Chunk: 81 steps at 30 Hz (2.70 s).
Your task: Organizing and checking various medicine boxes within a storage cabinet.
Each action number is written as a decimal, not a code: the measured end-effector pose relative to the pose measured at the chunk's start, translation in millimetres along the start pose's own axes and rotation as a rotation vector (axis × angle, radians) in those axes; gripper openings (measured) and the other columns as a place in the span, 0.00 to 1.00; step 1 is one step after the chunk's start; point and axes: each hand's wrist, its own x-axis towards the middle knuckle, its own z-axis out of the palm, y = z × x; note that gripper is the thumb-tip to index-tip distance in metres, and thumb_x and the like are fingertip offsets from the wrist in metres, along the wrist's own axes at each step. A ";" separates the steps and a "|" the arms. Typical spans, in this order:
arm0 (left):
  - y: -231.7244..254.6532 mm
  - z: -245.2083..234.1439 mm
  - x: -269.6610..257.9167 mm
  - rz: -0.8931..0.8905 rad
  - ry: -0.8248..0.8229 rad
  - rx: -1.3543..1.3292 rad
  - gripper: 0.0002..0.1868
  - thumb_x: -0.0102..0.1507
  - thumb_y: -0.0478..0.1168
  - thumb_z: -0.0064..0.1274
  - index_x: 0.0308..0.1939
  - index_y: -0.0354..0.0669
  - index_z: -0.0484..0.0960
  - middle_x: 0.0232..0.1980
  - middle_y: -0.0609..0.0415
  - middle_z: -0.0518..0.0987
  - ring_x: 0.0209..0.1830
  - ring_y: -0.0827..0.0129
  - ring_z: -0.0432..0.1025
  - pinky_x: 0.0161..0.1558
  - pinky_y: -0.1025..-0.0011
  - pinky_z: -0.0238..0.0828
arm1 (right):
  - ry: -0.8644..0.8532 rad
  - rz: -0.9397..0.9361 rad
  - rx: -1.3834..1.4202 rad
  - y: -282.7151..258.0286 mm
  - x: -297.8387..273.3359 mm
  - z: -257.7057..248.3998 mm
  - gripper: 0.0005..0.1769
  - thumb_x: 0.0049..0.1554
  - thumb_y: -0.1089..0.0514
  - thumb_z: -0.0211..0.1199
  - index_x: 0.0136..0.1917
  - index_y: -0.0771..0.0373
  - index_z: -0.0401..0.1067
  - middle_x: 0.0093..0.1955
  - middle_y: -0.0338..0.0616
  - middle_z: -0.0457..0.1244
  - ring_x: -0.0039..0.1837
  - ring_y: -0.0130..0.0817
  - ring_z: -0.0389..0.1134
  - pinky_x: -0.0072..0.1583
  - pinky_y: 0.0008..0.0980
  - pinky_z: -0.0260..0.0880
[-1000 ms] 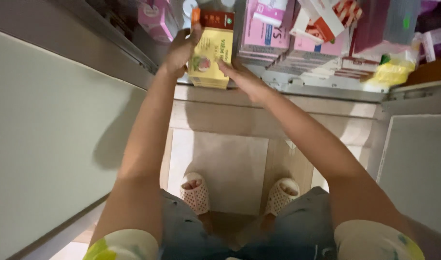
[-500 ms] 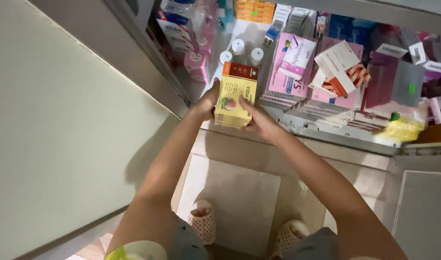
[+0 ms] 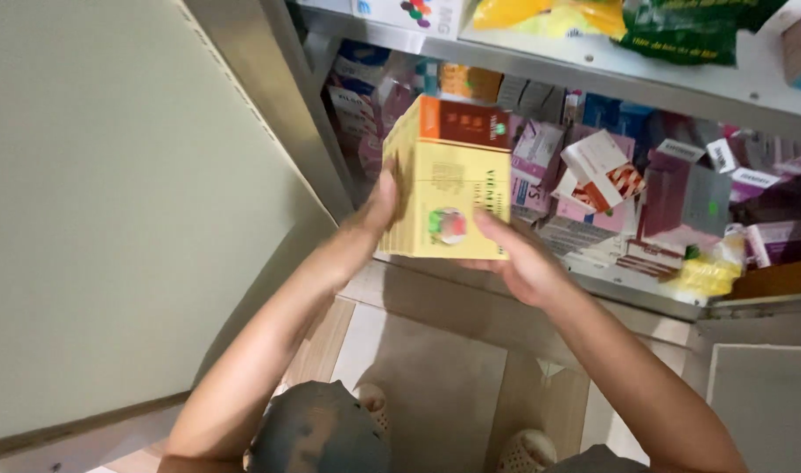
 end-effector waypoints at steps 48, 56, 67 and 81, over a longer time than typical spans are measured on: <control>-89.2 192.0 -61.4 0.404 0.135 -0.116 0.15 0.56 0.24 0.55 0.43 0.43 0.87 0.53 0.43 0.83 0.61 0.49 0.77 0.62 0.57 0.74 | -0.562 -0.759 0.187 -243.0 147.6 71.4 0.56 0.58 0.20 0.51 0.85 0.59 0.53 0.81 0.59 0.54 0.79 0.65 0.60 0.74 0.73 0.67; -98.6 192.4 -54.0 0.392 0.040 -0.146 0.12 0.59 0.24 0.56 0.44 0.39 0.85 0.54 0.41 0.82 0.60 0.50 0.76 0.62 0.57 0.73 | -0.591 -0.769 0.187 -247.9 155.8 64.3 0.52 0.59 0.22 0.52 0.82 0.57 0.55 0.80 0.58 0.55 0.77 0.65 0.62 0.72 0.75 0.67; 36.9 66.5 -3.3 0.808 0.426 -0.019 0.22 0.67 0.27 0.51 0.66 0.38 0.72 0.75 0.35 0.68 0.78 0.45 0.67 0.73 0.56 0.69 | -0.488 -0.888 0.190 -251.9 174.9 45.2 0.28 0.65 0.38 0.62 0.67 0.62 0.73 0.62 0.42 0.66 0.65 0.37 0.66 0.64 0.38 0.67; 117.3 -23.6 110.9 0.861 0.902 0.494 0.47 0.80 0.50 0.50 0.85 0.48 0.28 0.83 0.41 0.24 0.85 0.47 0.20 0.84 0.53 0.20 | -0.438 -0.636 0.149 -273.8 194.9 78.1 0.32 0.60 0.44 0.63 0.68 0.69 0.70 0.66 0.53 0.66 0.68 0.46 0.68 0.72 0.48 0.68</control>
